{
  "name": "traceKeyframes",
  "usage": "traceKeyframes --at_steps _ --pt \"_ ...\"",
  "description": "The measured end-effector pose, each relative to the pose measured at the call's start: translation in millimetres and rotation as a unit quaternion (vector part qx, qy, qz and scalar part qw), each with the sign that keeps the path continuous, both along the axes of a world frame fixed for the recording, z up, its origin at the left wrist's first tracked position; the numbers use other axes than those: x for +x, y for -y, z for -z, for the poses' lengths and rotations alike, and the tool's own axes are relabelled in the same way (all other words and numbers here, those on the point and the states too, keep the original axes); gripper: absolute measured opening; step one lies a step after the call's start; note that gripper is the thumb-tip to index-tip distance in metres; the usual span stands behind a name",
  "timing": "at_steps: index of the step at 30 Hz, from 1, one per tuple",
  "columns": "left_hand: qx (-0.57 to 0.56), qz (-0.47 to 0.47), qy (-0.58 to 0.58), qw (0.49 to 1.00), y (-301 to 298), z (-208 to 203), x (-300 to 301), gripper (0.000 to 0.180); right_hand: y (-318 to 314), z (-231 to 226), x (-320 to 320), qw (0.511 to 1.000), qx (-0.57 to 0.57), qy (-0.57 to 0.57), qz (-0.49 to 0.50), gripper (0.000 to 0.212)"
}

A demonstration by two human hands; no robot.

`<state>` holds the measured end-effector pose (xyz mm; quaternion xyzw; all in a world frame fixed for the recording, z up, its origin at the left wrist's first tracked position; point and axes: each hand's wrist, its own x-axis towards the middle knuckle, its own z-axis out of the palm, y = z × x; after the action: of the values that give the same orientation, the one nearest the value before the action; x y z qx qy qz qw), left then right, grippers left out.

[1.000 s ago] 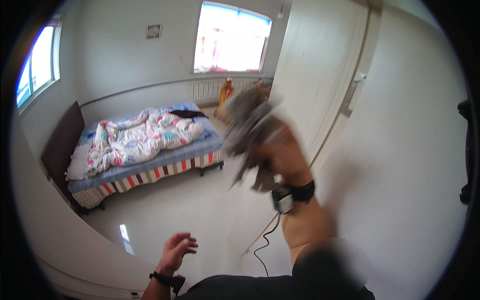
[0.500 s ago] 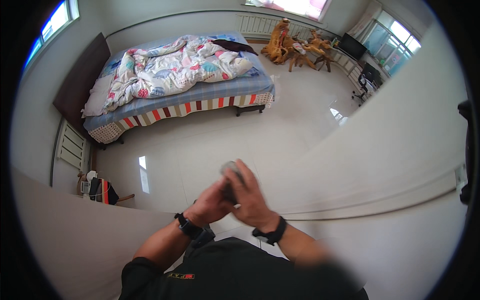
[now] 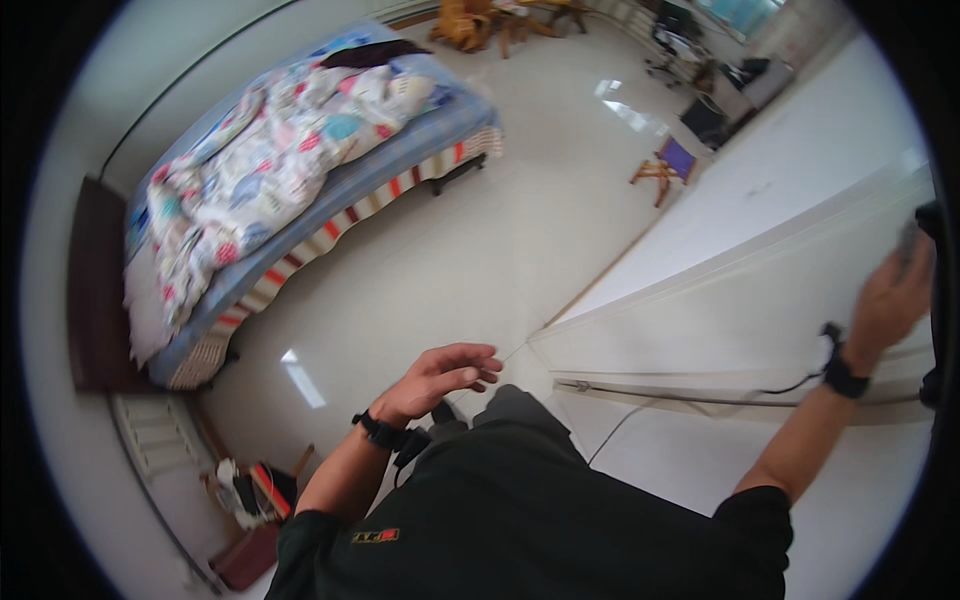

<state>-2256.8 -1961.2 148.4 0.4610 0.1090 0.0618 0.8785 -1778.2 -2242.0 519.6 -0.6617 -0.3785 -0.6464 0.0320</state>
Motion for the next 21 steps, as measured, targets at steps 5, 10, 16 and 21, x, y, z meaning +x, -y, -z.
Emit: traceKeyframes --at_steps 5,10,16,21 --pt "-0.065 0.01 -0.021 0.998 -63 17 51 0.048 -21 224 -28 0.969 -0.214 -0.093 0.083 0.05" --pt "-0.029 0.025 -0.071 0.997 -140 38 107 0.048 -56 402 -72 0.806 -0.402 -0.424 -0.096 0.036" --pt "-0.018 -0.135 -0.256 0.957 -268 91 122 0.041 -186 487 -85 0.667 -0.053 -0.734 -0.117 0.027" --pt "-0.056 -0.227 -0.471 0.85 -359 189 88 0.023 -304 487 -14 0.618 0.023 -0.761 -0.195 0.024"
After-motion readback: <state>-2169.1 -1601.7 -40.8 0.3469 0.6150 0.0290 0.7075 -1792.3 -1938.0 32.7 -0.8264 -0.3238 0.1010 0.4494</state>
